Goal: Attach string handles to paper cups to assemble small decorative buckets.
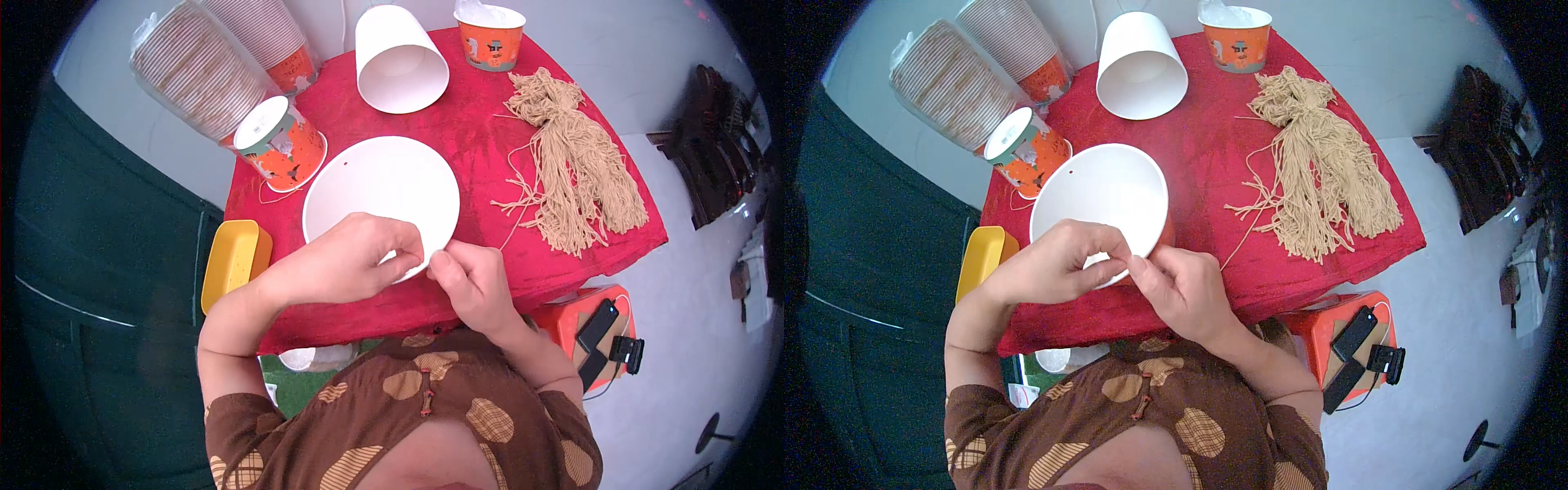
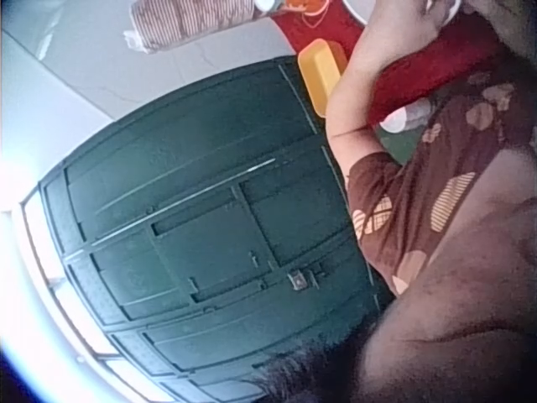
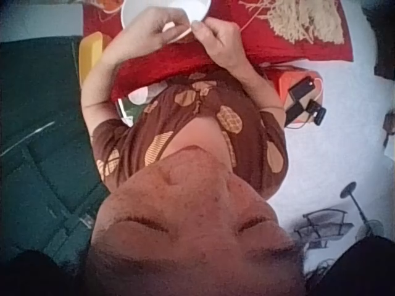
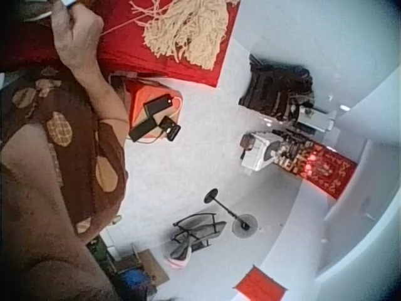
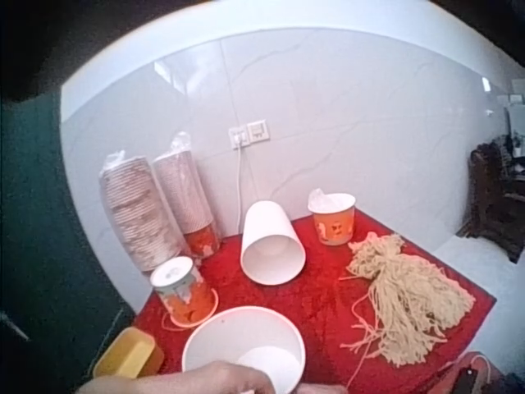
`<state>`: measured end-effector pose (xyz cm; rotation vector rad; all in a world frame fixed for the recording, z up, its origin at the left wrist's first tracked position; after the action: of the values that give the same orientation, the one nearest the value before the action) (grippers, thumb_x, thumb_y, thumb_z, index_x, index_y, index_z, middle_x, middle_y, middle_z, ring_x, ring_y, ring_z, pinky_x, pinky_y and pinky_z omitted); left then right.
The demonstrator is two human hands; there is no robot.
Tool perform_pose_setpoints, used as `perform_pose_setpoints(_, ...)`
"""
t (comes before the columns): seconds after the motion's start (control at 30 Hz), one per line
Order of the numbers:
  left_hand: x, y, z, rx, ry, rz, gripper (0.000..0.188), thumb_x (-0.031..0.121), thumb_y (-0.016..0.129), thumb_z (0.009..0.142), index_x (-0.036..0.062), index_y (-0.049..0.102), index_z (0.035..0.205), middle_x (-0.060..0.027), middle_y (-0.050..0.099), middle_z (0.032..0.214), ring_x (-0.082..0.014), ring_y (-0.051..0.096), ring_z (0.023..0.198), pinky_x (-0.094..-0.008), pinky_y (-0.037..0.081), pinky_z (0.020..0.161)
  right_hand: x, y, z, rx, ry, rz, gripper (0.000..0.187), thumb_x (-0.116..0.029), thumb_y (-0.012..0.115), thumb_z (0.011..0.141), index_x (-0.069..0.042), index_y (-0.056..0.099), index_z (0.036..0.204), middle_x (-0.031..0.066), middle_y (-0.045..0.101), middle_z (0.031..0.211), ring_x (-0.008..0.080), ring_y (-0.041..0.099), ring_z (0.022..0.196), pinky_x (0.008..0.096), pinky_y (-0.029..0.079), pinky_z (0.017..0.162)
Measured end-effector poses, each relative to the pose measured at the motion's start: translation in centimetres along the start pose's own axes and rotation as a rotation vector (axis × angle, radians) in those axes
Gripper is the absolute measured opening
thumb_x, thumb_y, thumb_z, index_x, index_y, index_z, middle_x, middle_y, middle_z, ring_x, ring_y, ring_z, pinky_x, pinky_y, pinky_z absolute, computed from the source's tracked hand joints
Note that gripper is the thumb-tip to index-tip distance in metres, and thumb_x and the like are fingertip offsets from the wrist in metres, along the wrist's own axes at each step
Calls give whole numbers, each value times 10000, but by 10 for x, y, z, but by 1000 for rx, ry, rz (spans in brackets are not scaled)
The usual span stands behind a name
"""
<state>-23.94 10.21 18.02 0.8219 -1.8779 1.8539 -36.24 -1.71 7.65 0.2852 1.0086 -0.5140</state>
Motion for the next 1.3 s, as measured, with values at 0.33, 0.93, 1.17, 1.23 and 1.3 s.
perform_pose_setpoints(0.33, 8, 8, -11, 73, 79, 173, 101, 63, 633, 798, -21, 583, 777, -203, 618, 758, -391, 620, 755, -463, 483, 677, -6, -2, 10, -232, 346, 29, 351, -192, 567, 906, 96, 591, 706, 182, 490, 510, 89, 537, 540, 364, 414, 482)
perform_pose_setpoints(0.93, -127, 24, 28, 514, -356, 416, 197, 121, 530, 866, -40, 634, 820, -259, 622, 926, -439, 628, 819, -530, 497, 756, 136, 59, 118, -448, 393, -183, 298, -174, 551, 851, 95, 669, 805, 271, 655, 735, 319, 684, 720, 467, 506, 653)
perform_pose_setpoints(1.17, -158, 34, 34, 580, -397, 380, 191, 115, 531, 862, -45, 632, 832, -247, 616, 971, -448, 623, 842, -536, 491, 777, 98, 55, 127, -483, 255, -878, 339, -298, 620, 874, 25, 718, 852, 278, 680, 856, 421, 678, 857, 495, 551, 727)
perform_pose_setpoints(1.23, -157, 35, 36, 632, -380, 327, 180, 113, 541, 859, -41, 626, 824, -243, 612, 973, -448, 618, 850, -535, 486, 775, 101, 53, 125, -458, 191, -913, 387, -335, 632, 885, 33, 707, 794, 270, 668, 799, 408, 678, 783, 512, 537, 684)
perform_pose_setpoints(1.3, -156, 38, 36, 675, -368, 272, 169, 112, 551, 856, -37, 621, 816, -239, 607, 974, -448, 613, 857, -534, 481, 774, 101, 52, 124, -448, 190, -926, 382, -331, 628, 888, 29, 709, 787, 265, 666, 778, 411, 677, 761, 514, 536, 675)
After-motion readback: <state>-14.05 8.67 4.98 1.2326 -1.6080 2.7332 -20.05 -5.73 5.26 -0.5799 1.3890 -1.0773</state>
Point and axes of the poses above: each hand's wrist, its own z-axis towards the middle knuckle, its own y-axis out of the palm, x = y × z, the point moved 1 cm from there along z, towards the middle knuckle
